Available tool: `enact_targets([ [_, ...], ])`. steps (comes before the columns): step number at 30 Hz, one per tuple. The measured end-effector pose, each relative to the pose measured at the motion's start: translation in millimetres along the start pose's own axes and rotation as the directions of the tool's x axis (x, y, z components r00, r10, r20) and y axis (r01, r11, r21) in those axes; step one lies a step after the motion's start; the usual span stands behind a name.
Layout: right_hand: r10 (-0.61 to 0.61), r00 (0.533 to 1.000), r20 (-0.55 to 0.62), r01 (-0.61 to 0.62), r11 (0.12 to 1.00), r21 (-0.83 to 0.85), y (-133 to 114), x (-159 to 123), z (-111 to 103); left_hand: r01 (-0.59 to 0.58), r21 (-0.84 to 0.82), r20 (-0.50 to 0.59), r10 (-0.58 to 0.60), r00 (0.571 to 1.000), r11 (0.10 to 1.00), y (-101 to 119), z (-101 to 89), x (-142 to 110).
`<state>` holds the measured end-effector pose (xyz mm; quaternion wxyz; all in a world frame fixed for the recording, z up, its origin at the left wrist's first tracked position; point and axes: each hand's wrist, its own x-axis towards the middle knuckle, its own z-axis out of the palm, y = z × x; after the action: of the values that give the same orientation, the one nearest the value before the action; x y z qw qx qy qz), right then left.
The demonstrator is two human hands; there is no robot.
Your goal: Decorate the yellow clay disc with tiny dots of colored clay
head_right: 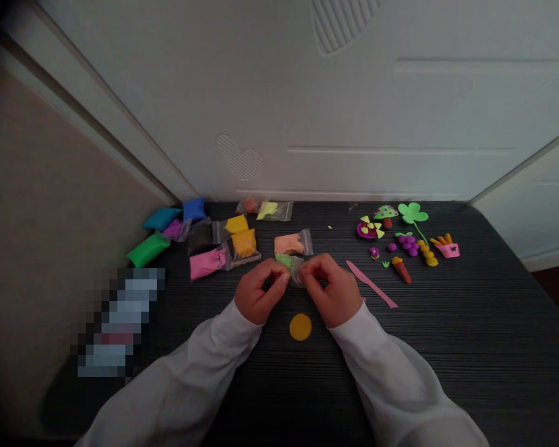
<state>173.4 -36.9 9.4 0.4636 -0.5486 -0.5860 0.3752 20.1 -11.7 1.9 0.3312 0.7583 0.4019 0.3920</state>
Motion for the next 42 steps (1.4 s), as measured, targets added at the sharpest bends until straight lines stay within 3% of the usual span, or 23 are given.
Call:
enact_targets([
  [3,-0.003,1.0,0.002,0.003,0.995,0.099,0.5,1.6,-3.1,0.007,-0.088,-0.148,-0.02,0.989,0.996,-7.5,0.5,3.8],
  [5,0.024,1.0,-0.003,-0.024,0.987,0.161,0.0,2.5,-4.7,0.095,-0.294,-0.18,-0.153,0.972,0.951,-12.6,2.2,7.8],
  [8,0.066,0.998,0.015,-0.067,0.967,0.246,-1.5,3.8,-5.8,0.284,-0.633,0.066,-0.315,0.947,0.72,-17.2,5.1,12.5],
  [11,0.124,0.992,0.009,-0.121,0.941,0.317,-2.2,5.6,-6.1,0.404,-0.709,0.236,-0.346,0.908,0.578,-17.6,6.4,13.8],
  [16,0.243,0.97,0.022,-0.23,0.884,0.407,1.2,8.6,-6.5,0.388,-0.713,0.18,-0.382,0.906,0.583,-15.0,6.0,13.0],
  [23,0.243,0.966,0.085,-0.258,0.904,0.341,6.2,10.2,-9.7,0.372,-0.69,0.171,-0.36,0.917,0.621,-13.6,4.8,13.1],
  [32,0.018,1.0,-0.01,-0.018,1.0,-0.011,-4.7,7.1,-16.6,0.384,-0.601,0.108,-0.405,0.908,0.701,-10.0,3.5,14.1],
  [38,-0.111,0.993,0.049,0.115,0.987,-0.112,-7.4,5.5,-22.5,0.404,-0.689,0.185,-0.393,0.901,0.601,-19.7,4.5,14.5],
  [42,-0.069,0.991,0.111,0.084,0.987,-0.138,-4.5,6.0,-24.2,0.427,-0.71,0.241,-0.377,0.895,0.56,-22.6,5.4,14.0],
])
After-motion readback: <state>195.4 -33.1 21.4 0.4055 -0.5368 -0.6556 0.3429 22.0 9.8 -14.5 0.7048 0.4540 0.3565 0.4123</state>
